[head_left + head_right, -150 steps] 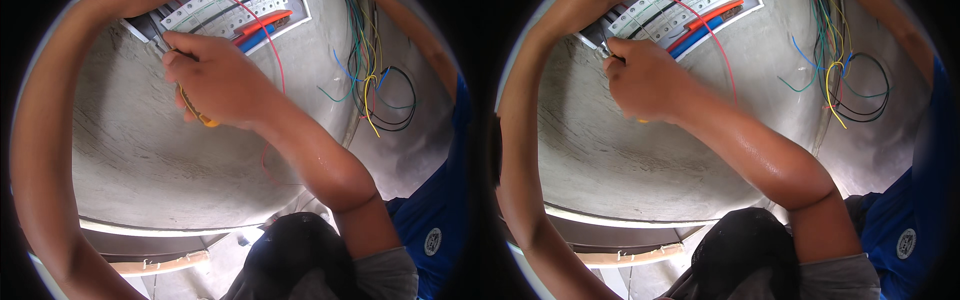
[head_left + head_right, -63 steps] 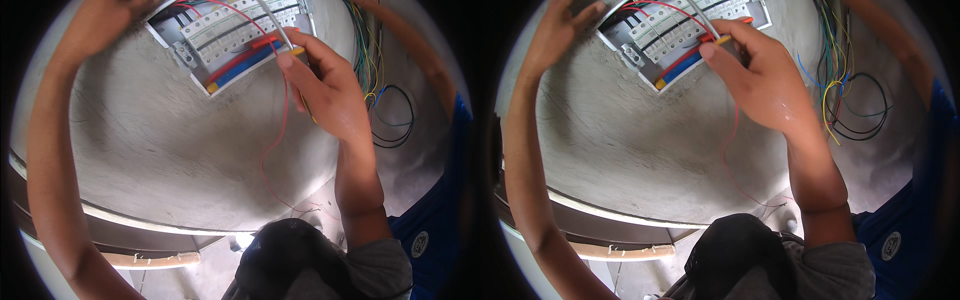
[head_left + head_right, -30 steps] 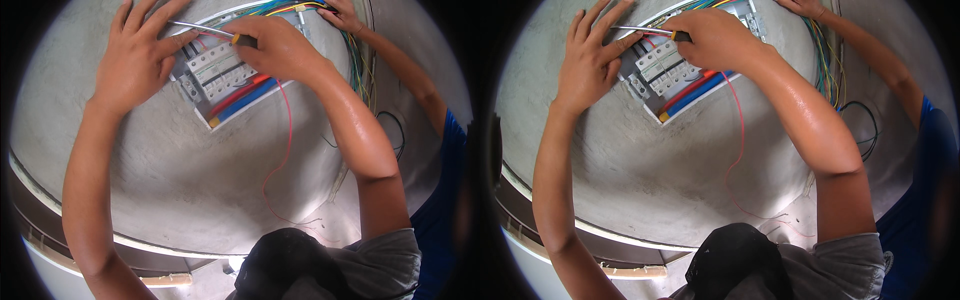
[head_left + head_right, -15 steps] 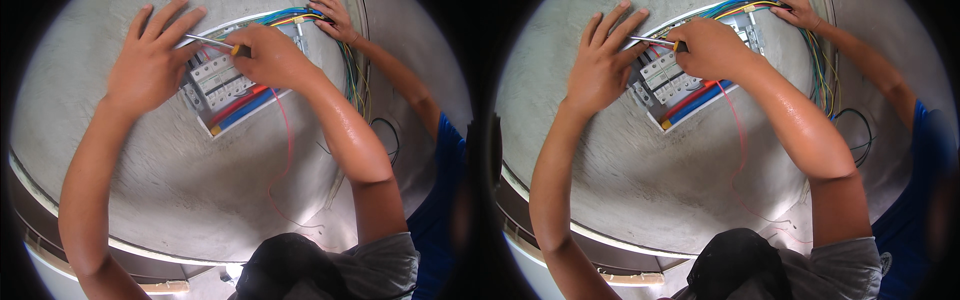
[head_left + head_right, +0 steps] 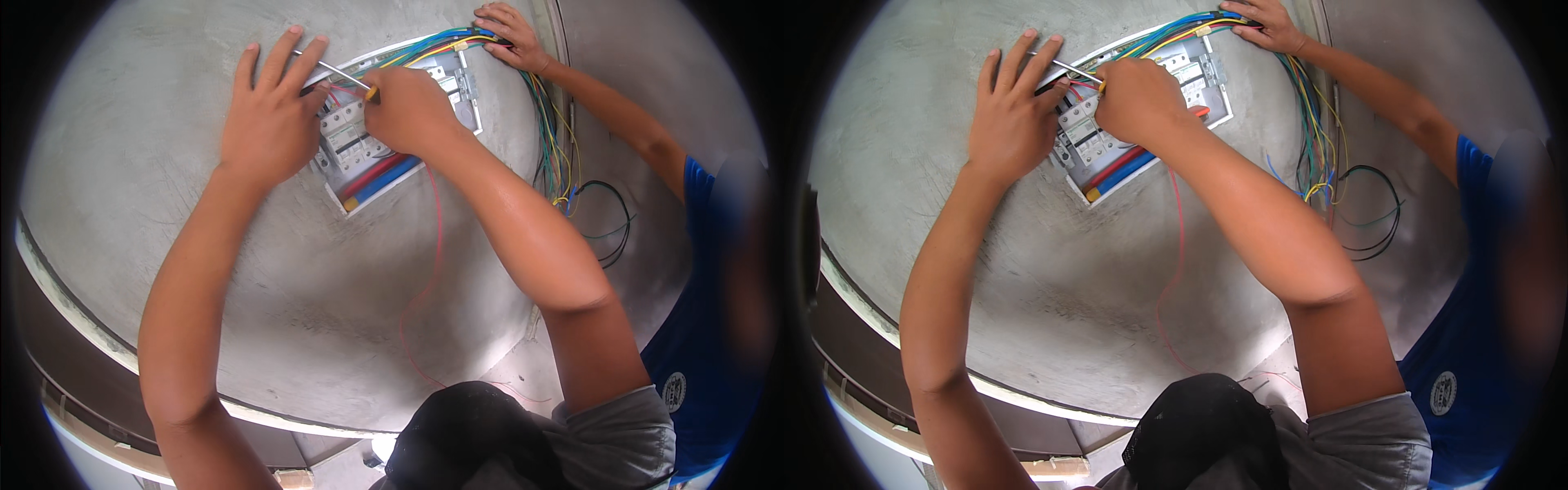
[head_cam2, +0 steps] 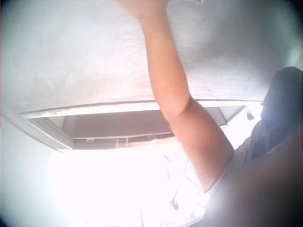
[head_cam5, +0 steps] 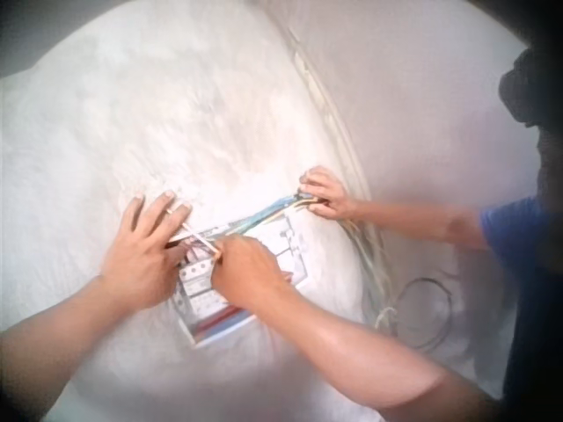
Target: The person connects multiple colored wires to a wall-mounted electrical distribution box. They use a screwdriver to tighten terminal screws and pliers to strip and position wires, working alongside another person who assists with wire handling.
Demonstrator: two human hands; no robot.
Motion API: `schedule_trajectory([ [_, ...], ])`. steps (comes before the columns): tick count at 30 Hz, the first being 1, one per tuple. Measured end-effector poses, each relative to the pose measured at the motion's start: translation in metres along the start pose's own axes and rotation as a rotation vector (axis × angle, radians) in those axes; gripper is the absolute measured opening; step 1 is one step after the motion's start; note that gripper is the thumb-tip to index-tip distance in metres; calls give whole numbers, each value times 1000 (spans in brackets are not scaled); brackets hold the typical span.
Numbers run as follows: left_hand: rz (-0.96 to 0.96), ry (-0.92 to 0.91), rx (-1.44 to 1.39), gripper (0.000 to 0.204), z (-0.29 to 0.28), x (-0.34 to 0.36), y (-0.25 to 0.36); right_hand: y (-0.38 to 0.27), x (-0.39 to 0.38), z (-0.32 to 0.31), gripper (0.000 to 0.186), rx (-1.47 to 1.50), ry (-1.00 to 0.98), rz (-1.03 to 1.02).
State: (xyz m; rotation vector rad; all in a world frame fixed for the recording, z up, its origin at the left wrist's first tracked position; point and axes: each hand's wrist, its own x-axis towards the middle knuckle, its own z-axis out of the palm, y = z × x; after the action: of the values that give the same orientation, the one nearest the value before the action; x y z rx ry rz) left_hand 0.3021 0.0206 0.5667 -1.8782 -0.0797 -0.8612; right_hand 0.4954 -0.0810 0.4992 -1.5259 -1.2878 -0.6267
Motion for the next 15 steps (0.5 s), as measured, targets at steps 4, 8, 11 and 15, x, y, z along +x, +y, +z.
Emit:
schedule_trajectory([
  [4, -17, 18, 24, 33, 5, 1, 4, -3, 1, 4, 19, -9, 32, 44],
  [8, -30, 34, 14, 21, 7, 0, 7, -9, -4, 8, 19, -90, 148, 98],
  [11, -29, 65, -2, 20, 5, -3, 7, -13, -6, 7, 19, -87, 138, 147],
  [15, -37, 39, -19, 20, 4, -4, 6, -16, -8, 7, 19, -113, 152, 140],
])
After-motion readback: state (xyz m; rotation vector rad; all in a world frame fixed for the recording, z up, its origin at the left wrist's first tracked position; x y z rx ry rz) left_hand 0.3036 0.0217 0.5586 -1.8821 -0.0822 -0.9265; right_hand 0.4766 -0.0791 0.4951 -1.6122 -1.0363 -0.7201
